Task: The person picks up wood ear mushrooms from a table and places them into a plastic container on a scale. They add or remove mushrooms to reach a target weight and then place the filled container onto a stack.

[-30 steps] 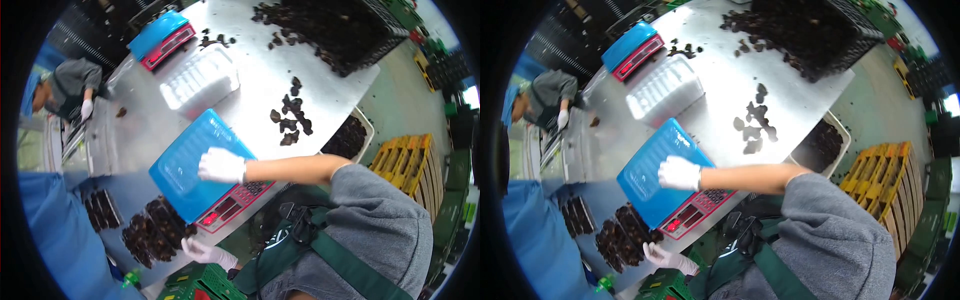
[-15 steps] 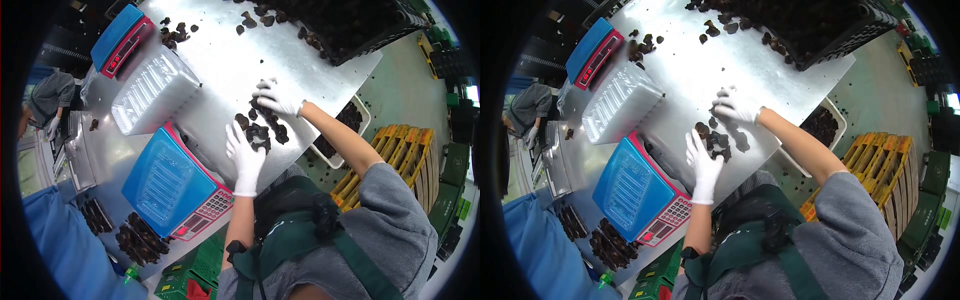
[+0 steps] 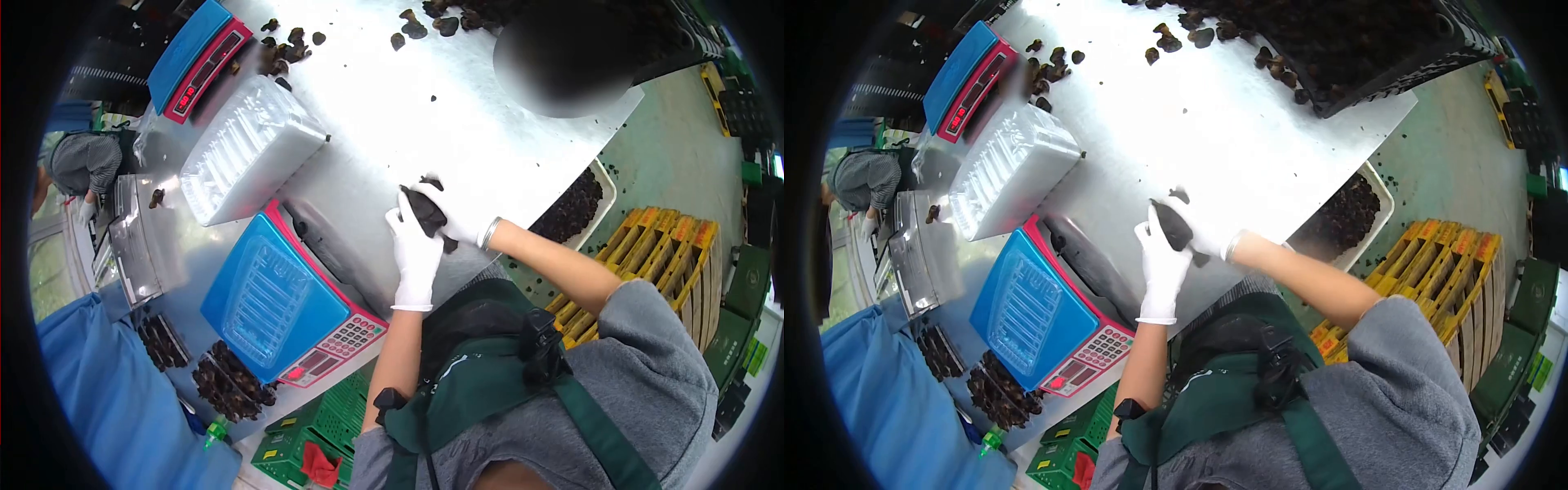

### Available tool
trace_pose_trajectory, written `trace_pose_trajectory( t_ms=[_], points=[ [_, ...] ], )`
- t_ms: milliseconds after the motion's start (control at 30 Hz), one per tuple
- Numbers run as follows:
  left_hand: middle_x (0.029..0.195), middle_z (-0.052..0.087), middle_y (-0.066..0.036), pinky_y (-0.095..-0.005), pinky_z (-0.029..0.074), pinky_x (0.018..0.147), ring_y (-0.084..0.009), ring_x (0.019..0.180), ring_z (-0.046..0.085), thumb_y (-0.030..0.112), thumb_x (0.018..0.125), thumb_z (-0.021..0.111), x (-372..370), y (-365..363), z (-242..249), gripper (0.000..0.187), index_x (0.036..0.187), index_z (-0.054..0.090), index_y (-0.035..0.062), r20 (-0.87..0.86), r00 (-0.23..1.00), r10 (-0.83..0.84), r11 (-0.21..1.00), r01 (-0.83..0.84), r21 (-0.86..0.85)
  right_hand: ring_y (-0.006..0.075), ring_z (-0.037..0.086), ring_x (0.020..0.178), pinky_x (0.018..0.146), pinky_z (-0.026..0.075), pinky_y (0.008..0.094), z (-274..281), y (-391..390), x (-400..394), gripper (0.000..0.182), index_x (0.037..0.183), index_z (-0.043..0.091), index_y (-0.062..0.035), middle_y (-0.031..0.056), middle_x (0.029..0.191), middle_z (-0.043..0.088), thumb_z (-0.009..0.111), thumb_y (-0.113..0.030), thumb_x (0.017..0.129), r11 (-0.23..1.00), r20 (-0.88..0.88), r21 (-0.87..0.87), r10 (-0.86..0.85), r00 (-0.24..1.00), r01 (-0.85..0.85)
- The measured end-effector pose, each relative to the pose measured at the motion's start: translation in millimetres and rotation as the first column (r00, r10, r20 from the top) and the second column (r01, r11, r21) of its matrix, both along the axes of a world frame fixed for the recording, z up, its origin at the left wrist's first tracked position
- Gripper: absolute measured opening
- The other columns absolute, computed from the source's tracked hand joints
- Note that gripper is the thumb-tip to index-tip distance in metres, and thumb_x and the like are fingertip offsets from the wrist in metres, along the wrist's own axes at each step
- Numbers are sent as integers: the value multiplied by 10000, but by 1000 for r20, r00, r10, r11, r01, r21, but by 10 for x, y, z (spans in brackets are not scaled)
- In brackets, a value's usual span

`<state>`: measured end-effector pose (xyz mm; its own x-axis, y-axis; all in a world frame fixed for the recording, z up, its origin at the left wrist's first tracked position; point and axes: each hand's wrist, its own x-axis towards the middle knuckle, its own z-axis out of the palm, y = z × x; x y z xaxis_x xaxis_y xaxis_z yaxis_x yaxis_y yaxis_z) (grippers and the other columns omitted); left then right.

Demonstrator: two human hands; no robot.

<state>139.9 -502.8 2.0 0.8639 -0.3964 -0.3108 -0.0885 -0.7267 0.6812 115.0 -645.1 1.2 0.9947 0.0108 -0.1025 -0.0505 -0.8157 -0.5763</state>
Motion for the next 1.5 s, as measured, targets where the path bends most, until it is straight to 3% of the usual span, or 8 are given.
trace_pose_trajectory(
  t_ms=[267,467,600,800,933,1033,1267,1500],
  points=[
    [1171,463,-142,-384,484,951,-288,1058,576,-105,690,660,158,520,900,699,1340,440,30,-86,983,160,894,-181,-411,363,546,1151,954,494,399,909,506,200,608,1255,532,-74,168,1272,500,692,31,677,895,75,446,-47,996,9],
    [1193,500,-147,-355,450,975,-266,1095,560,-62,709,682,345,2061,1416,630,1301,481,19,83,868,489,836,-440,-326,347,538,1139,914,499,425,1301,1924,834,591,1242,527,-116,165,1315,471,741,-119,690,821,336,423,251,908,-383],
    [1377,425,-159,-387,377,1076,-334,1281,433,-33,696,717,466,2871,1270,717,1361,458,32,278,944,176,957,-230,178,350,564,1103,876,502,422,1201,2446,986,696,1338,482,-175,201,1392,424,775,-193,707,912,85,101,389,917,-397],
    [1516,296,-181,-416,298,1138,-343,1403,312,-9,698,703,286,3069,1473,846,1475,399,135,245,952,182,971,-213,106,395,592,1081,942,483,431,1117,1391,593,460,1185,627,-42,236,1249,572,740,-195,767,858,457,381,148,877,-344],
    [1510,341,-140,-428,378,1070,-289,1374,375,25,787,692,123,3223,1465,738,1464,421,141,206,910,360,932,-360,-40,354,532,1135,945,446,424,460,648,-355,342,1149,649,-87,156,1131,615,650,-142,811,972,215,-196,-85,973,128],
    [1464,422,-118,-413,393,1055,-269,1328,434,8,834,650,41,3315,1422,602,1404,495,125,256,863,437,899,-424,-107,311,585,1053,890,476,380,27,312,-797,271,1071,644,-68,141,1055,599,652,-49,801,996,153,-35,-74,985,80],
    [1328,564,-86,-338,436,965,-212,1201,538,-63,855,583,-197,3407,1326,421,1253,622,70,315,729,608,792,-533,-296,305,603,943,843,492,377,843,1376,112,304,1113,632,-56,133,1014,589,652,-9,813,920,391,390,-124,912,-42],
    [1181,631,-106,-340,487,966,-227,1106,598,-65,891,583,-889,4006,875,280,1159,640,-10,347,277,896,425,-765,-484,368,455,1210,1034,366,461,1358,2418,760,479,1226,595,-90,152,1292,514,706,-52,762,955,464,76,220,858,-286]
  ],
)
